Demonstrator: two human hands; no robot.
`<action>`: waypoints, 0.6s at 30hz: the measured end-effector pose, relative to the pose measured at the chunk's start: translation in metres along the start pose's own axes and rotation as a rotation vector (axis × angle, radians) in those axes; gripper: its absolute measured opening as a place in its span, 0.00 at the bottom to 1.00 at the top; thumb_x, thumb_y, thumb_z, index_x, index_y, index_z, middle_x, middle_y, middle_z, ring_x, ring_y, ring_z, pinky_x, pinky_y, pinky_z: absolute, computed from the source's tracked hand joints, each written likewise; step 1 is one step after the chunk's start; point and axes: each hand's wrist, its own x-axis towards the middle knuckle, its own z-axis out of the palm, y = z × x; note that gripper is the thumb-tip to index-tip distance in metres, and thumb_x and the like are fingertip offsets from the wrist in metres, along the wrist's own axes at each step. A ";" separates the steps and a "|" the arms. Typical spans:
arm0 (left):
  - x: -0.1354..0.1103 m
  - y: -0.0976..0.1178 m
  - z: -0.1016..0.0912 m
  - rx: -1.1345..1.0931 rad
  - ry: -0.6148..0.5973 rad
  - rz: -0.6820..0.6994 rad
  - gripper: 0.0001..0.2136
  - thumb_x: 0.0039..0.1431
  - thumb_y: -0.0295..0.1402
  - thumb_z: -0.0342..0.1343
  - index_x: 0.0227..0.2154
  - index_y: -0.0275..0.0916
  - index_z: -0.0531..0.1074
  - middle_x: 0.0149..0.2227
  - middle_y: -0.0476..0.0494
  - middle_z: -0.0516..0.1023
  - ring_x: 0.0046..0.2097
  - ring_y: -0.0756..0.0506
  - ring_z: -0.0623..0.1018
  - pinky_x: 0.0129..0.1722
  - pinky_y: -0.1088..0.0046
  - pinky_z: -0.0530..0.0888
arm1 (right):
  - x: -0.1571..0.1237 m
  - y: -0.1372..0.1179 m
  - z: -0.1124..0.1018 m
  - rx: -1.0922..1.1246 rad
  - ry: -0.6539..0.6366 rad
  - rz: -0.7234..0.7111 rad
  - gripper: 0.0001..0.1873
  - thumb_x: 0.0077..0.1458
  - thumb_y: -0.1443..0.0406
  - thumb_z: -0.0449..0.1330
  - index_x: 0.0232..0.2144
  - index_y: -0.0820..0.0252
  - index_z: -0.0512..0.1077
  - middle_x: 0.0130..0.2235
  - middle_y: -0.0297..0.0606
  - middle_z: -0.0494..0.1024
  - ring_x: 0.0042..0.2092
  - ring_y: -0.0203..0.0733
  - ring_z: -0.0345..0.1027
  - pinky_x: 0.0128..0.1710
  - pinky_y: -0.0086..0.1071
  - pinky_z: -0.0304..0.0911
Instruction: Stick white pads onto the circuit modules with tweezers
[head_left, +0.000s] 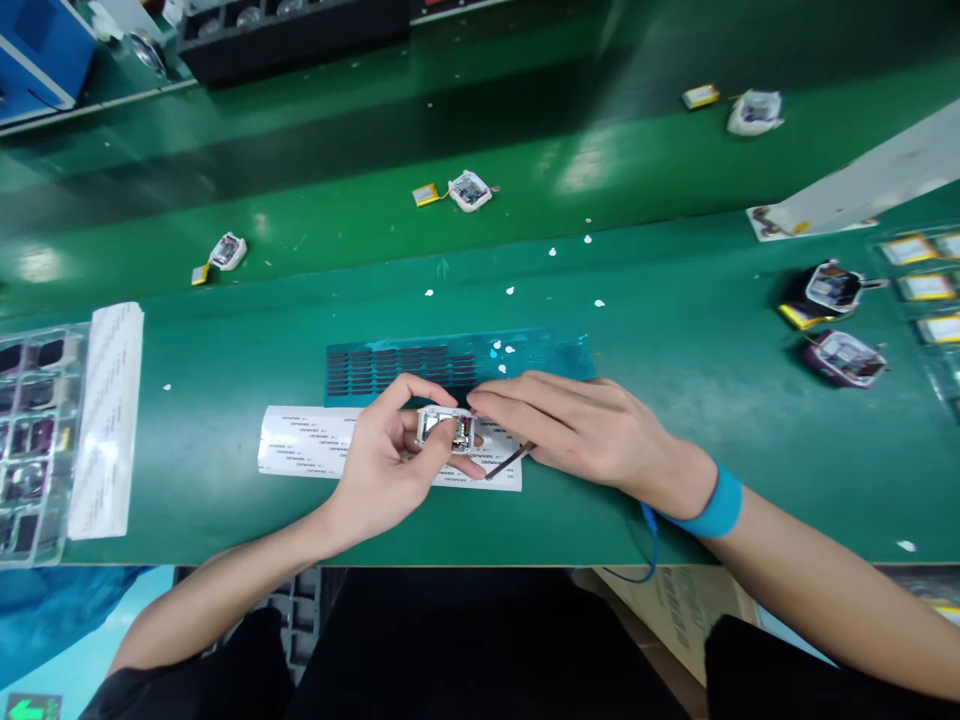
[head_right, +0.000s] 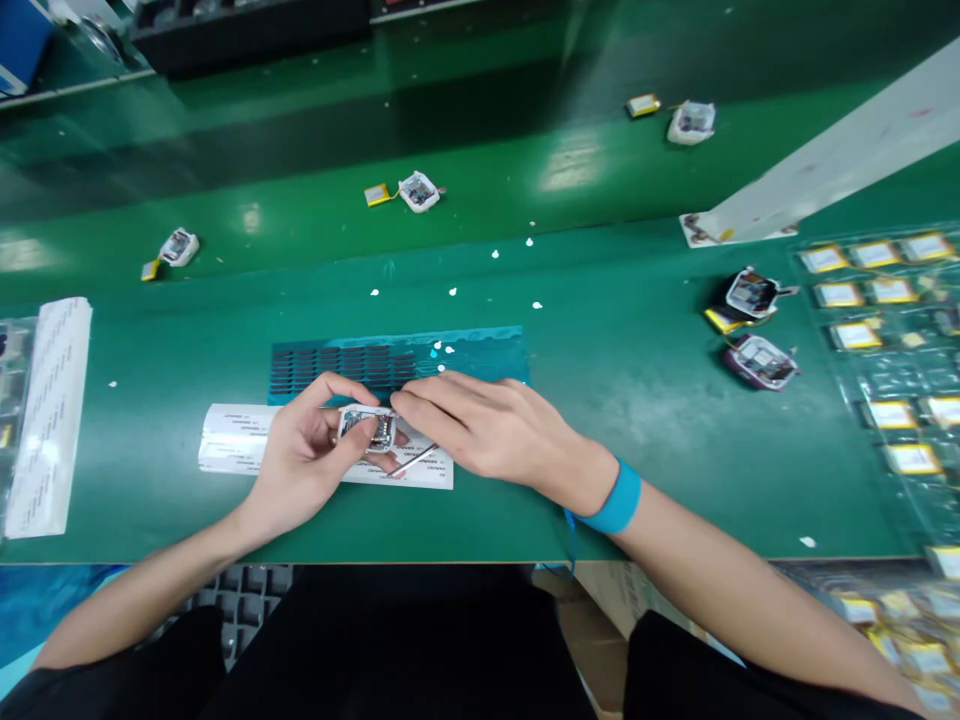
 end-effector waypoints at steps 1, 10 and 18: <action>0.000 -0.001 0.000 0.005 0.014 0.014 0.10 0.63 0.35 0.60 0.40 0.39 0.65 0.25 0.50 0.80 0.24 0.46 0.83 0.21 0.77 0.76 | 0.000 -0.001 -0.001 -0.001 0.001 0.001 0.15 0.67 0.75 0.49 0.48 0.62 0.72 0.44 0.39 0.84 0.41 0.38 0.79 0.29 0.28 0.71; -0.005 -0.008 0.008 0.193 0.047 0.140 0.07 0.63 0.29 0.58 0.40 0.41 0.65 0.26 0.51 0.78 0.26 0.48 0.83 0.25 0.78 0.78 | 0.000 -0.016 0.001 0.020 0.010 0.002 0.15 0.65 0.75 0.52 0.50 0.68 0.74 0.42 0.45 0.84 0.37 0.40 0.80 0.28 0.29 0.73; -0.007 -0.014 0.008 0.233 0.124 0.287 0.04 0.65 0.28 0.57 0.37 0.40 0.66 0.26 0.52 0.77 0.25 0.51 0.80 0.25 0.78 0.78 | 0.004 -0.023 0.008 0.075 0.092 0.069 0.15 0.65 0.76 0.51 0.49 0.71 0.74 0.48 0.51 0.83 0.41 0.44 0.82 0.33 0.31 0.78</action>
